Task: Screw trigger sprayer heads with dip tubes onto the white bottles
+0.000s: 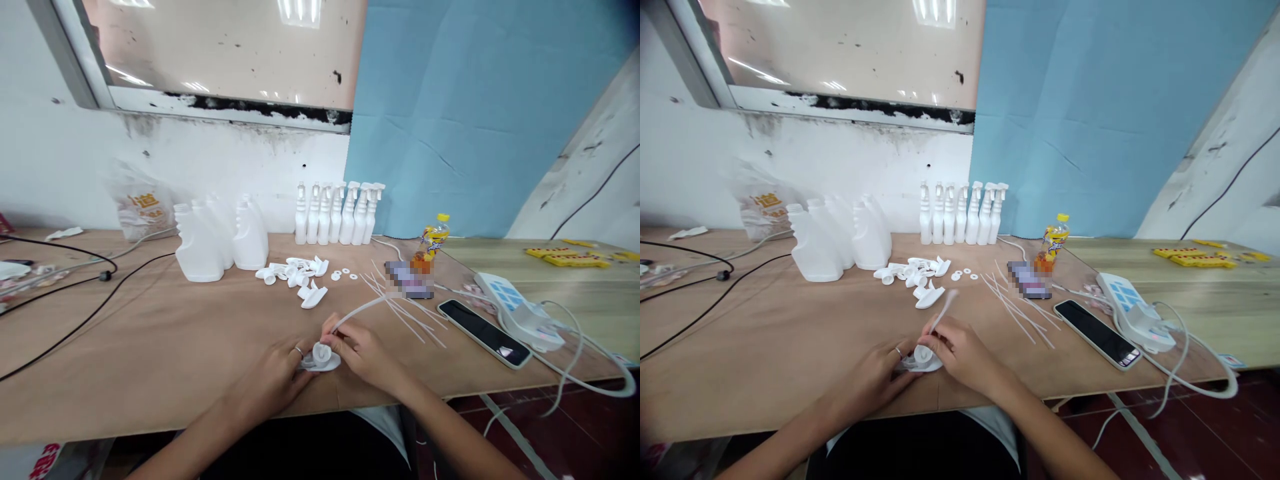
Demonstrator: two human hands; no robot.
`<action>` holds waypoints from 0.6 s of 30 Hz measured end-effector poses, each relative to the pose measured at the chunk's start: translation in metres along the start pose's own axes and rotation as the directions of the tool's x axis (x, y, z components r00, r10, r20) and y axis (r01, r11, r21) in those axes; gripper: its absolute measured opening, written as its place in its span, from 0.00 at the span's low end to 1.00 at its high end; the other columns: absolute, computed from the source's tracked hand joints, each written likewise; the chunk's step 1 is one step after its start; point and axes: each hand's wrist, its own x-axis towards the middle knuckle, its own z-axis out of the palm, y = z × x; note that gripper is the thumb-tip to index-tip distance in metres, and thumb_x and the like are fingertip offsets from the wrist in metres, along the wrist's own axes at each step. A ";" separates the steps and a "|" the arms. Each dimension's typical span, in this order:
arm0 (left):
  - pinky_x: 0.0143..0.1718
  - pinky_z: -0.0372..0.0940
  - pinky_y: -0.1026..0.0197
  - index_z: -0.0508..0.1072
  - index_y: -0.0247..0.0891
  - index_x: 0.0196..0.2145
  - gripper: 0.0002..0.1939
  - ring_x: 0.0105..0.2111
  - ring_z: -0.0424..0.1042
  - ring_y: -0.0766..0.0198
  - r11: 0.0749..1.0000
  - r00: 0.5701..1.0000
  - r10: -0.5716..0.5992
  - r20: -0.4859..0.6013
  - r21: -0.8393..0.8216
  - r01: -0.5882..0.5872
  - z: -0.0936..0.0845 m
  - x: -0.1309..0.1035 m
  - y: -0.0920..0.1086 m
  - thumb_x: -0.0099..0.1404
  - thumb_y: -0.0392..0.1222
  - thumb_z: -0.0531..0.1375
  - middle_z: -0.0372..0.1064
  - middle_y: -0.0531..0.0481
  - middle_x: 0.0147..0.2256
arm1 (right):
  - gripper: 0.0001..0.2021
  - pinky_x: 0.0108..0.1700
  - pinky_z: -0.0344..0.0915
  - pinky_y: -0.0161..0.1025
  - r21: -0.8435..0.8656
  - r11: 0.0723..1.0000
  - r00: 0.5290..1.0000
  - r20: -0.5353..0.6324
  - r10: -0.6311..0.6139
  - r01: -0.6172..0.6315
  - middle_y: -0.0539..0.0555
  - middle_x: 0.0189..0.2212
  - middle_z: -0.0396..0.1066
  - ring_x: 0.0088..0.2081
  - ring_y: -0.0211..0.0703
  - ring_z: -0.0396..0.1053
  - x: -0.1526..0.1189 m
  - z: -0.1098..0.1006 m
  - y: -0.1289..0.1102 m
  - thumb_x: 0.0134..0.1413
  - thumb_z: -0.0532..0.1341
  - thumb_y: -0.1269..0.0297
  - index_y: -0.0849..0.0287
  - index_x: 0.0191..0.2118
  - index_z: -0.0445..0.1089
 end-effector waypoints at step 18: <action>0.41 0.66 0.60 0.68 0.42 0.43 0.05 0.41 0.74 0.59 0.995 1.000 -0.018 0.025 -0.093 0.021 -0.005 0.003 0.005 0.69 0.39 0.58 0.73 0.50 0.41 | 0.14 0.34 0.56 0.35 -0.218 0.964 0.985 0.115 -0.126 0.149 0.48 0.25 0.64 0.28 0.38 0.62 0.006 0.010 0.008 0.67 0.58 0.64 0.57 0.28 0.62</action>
